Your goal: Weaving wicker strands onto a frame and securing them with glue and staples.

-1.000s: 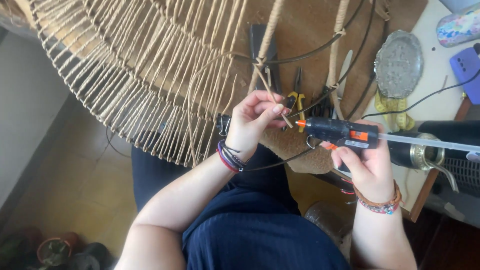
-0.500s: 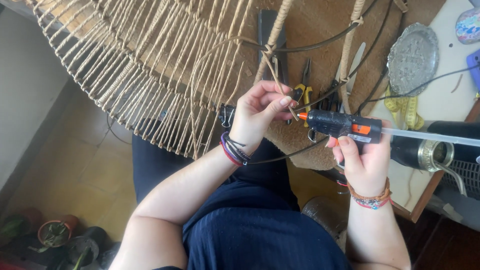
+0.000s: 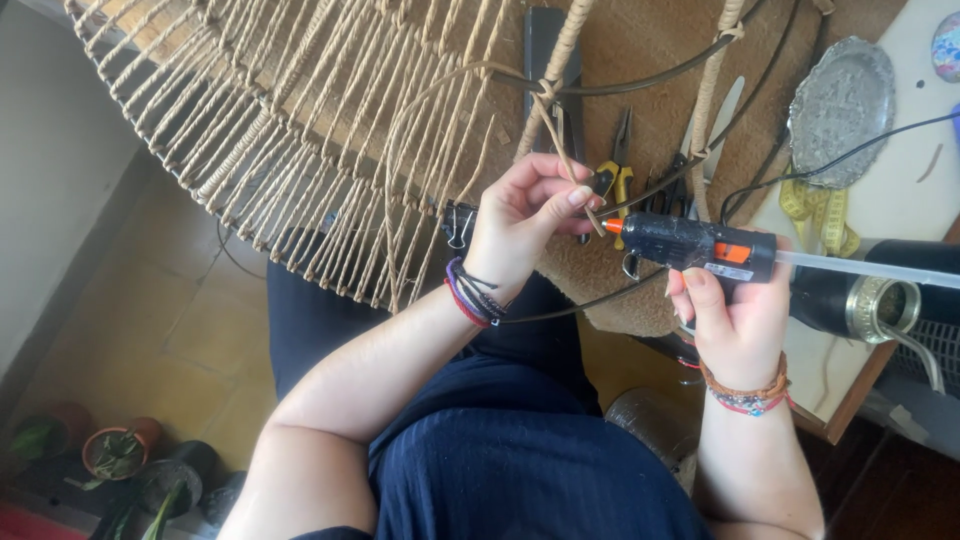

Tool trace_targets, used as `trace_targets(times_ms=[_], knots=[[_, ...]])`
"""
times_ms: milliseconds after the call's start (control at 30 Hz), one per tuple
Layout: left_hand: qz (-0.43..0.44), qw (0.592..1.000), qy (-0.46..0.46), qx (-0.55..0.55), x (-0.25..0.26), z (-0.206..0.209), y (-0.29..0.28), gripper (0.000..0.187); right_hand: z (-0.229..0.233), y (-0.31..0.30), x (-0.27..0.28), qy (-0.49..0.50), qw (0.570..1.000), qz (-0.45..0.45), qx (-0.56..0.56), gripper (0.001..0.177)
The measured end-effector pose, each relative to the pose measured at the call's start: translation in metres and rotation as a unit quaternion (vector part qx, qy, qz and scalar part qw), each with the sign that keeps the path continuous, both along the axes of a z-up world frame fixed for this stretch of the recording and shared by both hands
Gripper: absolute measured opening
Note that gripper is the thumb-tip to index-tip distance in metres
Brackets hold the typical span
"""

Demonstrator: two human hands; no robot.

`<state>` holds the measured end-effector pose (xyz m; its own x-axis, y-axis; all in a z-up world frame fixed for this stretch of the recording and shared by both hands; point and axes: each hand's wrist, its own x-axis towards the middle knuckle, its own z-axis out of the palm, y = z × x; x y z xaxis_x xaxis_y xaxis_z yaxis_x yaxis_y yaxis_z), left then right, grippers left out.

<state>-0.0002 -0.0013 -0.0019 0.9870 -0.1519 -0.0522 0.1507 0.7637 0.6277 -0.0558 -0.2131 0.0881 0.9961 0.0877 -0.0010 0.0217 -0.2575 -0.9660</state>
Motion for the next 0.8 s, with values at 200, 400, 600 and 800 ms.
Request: trace_targets(times_ms=[200, 400, 600, 800], knots=[[0.003, 1.000, -0.006, 0.001, -0.0007, 0.0015, 0.0000, 0.021, 0.0022, 0.0009, 0.0027, -0.013, 0.999, 0.013, -0.027, 0.027], [0.009, 1.000, -0.018, 0.017, 0.0004, 0.0009, -0.0004, 0.021, -0.0027, -0.0033, 0.0019, -0.009, 1.000, 0.004, -0.017, 0.029], [0.008, 1.000, -0.018, 0.019, 0.0004, 0.0006, -0.0004, 0.020, -0.0014, -0.0019, 0.0012, 0.000, 1.000, -0.005, -0.019, 0.028], [0.009, 1.000, -0.022, 0.016, 0.0007, -0.0008, -0.0009, 0.021, -0.0015, -0.0007, 0.0007, 0.007, 1.000, 0.000, -0.007, 0.029]])
